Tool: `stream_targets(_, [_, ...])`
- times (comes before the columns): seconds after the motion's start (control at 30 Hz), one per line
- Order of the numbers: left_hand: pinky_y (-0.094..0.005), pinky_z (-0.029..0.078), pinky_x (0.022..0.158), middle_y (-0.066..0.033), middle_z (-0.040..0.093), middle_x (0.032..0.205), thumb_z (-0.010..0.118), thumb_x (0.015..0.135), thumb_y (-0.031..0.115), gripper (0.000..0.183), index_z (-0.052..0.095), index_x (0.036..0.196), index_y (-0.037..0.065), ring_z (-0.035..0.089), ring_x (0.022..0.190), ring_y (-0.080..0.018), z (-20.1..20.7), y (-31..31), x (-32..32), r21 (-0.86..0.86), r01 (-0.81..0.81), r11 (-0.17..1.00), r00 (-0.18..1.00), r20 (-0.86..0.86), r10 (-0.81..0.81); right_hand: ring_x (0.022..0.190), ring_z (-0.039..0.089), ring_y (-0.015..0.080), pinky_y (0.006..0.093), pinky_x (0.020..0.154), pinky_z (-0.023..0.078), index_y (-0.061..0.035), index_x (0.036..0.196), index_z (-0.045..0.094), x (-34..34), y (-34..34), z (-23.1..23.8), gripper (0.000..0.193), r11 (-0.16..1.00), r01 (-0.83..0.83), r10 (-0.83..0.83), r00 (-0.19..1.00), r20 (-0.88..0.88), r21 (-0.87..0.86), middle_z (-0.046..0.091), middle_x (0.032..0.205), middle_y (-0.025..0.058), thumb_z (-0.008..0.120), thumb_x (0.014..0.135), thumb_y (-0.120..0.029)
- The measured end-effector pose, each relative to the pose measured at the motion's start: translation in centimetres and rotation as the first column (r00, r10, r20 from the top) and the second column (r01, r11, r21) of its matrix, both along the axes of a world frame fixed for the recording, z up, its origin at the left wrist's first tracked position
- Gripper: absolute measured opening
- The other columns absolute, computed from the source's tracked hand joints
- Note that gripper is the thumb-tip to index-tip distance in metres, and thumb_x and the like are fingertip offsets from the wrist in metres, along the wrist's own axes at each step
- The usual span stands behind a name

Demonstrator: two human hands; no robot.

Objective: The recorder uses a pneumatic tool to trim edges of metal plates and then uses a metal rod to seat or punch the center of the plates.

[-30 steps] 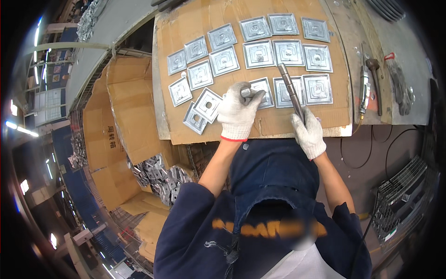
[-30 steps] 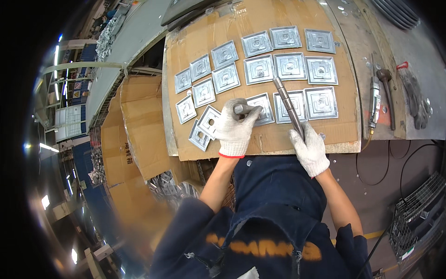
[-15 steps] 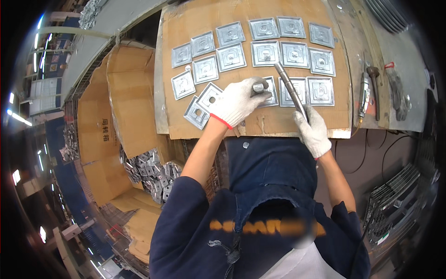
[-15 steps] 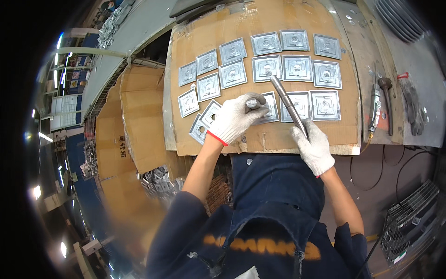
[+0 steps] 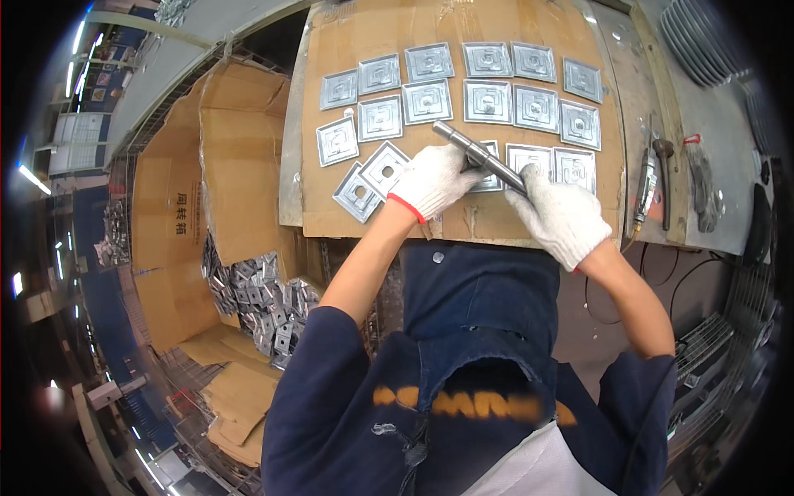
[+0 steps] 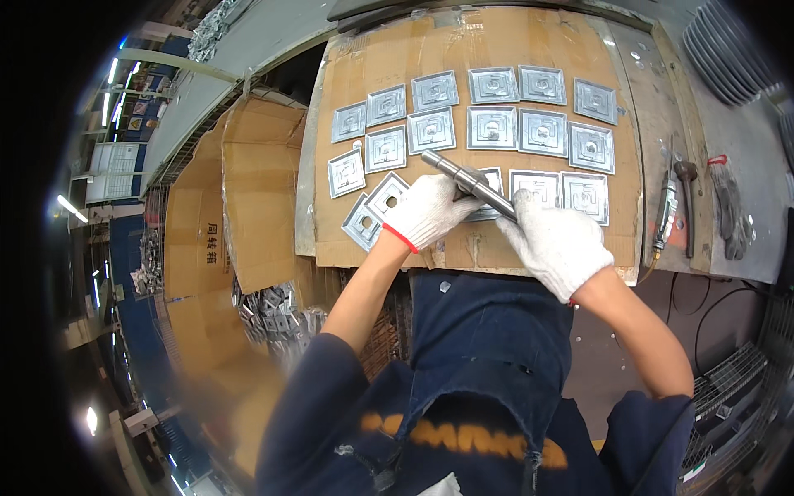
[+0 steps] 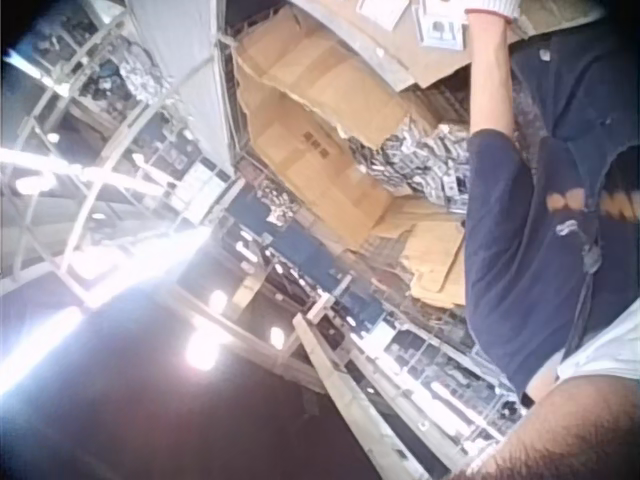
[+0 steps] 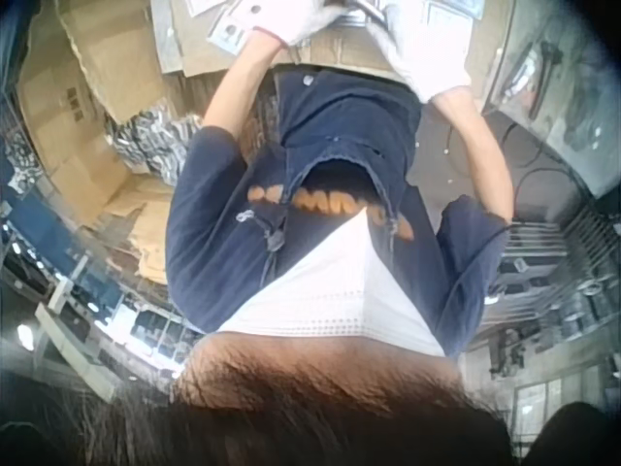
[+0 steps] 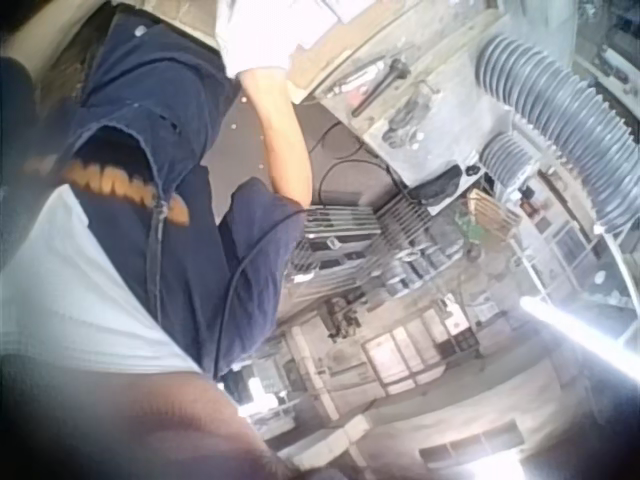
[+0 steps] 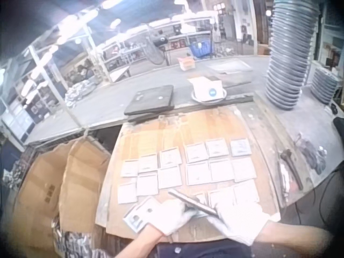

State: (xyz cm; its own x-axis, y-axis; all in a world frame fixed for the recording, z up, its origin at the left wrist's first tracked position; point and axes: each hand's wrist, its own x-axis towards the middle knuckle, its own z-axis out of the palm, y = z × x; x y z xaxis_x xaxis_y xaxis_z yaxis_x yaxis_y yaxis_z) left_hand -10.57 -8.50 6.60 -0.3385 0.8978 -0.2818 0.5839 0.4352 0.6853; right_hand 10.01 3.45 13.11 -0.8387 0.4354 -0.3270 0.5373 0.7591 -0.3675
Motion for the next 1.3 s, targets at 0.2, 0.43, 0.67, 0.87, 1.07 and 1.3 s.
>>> stream_targets(0.2, [-0.0415,0.061,0.088,-0.0169,0.081,0.1,0.083,0.095,0.034,0.041,0.075,0.125,0.008,0.079,0.093,-0.0324,-1.2,-1.3,3.3,0.254,-0.277,0.927,0.957,-0.011,0.289,0.075,0.074,0.0435,0.0496,0.067,0.059,-0.0057,0.119,0.063,2.7,-0.2,2.8,0.039,0.991,0.123,-0.131,0.949,-0.288,-0.045,0.074,0.083,0.0208,0.065,0.107,-0.043])
stream_targets(0.43, [-0.033,0.061,0.081,-0.0108,0.077,0.098,0.082,0.097,0.013,0.028,0.071,0.119,0.0,0.075,0.085,-0.018,-3.8,-1.3,3.2,0.388,-0.452,0.803,0.881,0.336,0.334,0.074,0.074,0.0453,0.0516,0.069,0.058,-0.0075,0.118,0.063,4.7,-3.6,-3.7,0.034,0.91,0.365,-0.405,0.886,-0.228,-0.198,0.071,0.077,0.0202,0.066,0.107,-0.04])
stream_targets(0.67, [-0.0333,0.061,0.088,-0.0115,0.075,0.104,0.073,0.104,0.007,0.024,0.065,0.123,-0.005,0.075,0.1,-0.019,-0.5,-2.5,0.1,0.311,-0.363,0.878,0.917,0.284,0.279,0.076,0.074,0.0473,0.056,0.069,0.058,-0.0076,0.12,0.062,3.4,-4.3,-5.3,0.038,0.907,0.361,-0.407,0.882,-0.238,-0.215,0.073,0.08,0.0236,0.061,0.108,-0.043])
stream_targets(0.87, [-0.0355,0.062,0.088,-0.0135,0.08,0.111,0.078,0.1,0.011,0.033,0.069,0.129,0.0,0.078,0.102,-0.0225,2.8,-2.8,0.4,0.279,-0.025,0.96,0.993,-0.101,0.055,0.079,0.075,0.0448,0.0567,0.07,0.059,-0.0054,0.114,0.065,-2.3,-1.2,-7.0,0.038,0.987,0.154,-0.163,0.949,-0.271,-0.053,0.074,0.081,0.0225,0.059,0.109,-0.043])
stream_targets(1.07, [-0.0348,0.063,0.09,-0.0135,0.081,0.112,0.08,0.099,0.01,0.034,0.069,0.13,0.001,0.079,0.103,-0.0223,1.4,-4.4,-0.5,0.361,-0.161,0.919,0.982,-0.037,0.186,0.074,0.075,0.0439,0.0535,0.065,0.059,-0.0042,0.117,0.066,-1.5,-3.0,-3.8,0.042,0.972,0.183,-0.23,0.876,-0.424,-0.148,0.074,0.077,0.02,0.059,0.109,-0.045])
stream_targets(1.3, [-0.0308,0.062,0.089,-0.0099,0.078,0.11,0.073,0.103,-0.001,0.029,0.067,0.131,-0.003,0.076,0.102,-0.0149,0.8,-3.7,-0.1,0.399,-0.255,0.881,0.967,0.079,0.244,0.066,0.072,0.0458,0.0566,0.062,0.057,-0.0054,0.116,0.061,1.4,-5.9,-8.6,0.038,0.938,0.28,-0.329,0.906,-0.266,-0.205,0.073,0.074,0.0226,0.058,0.11,-0.043])
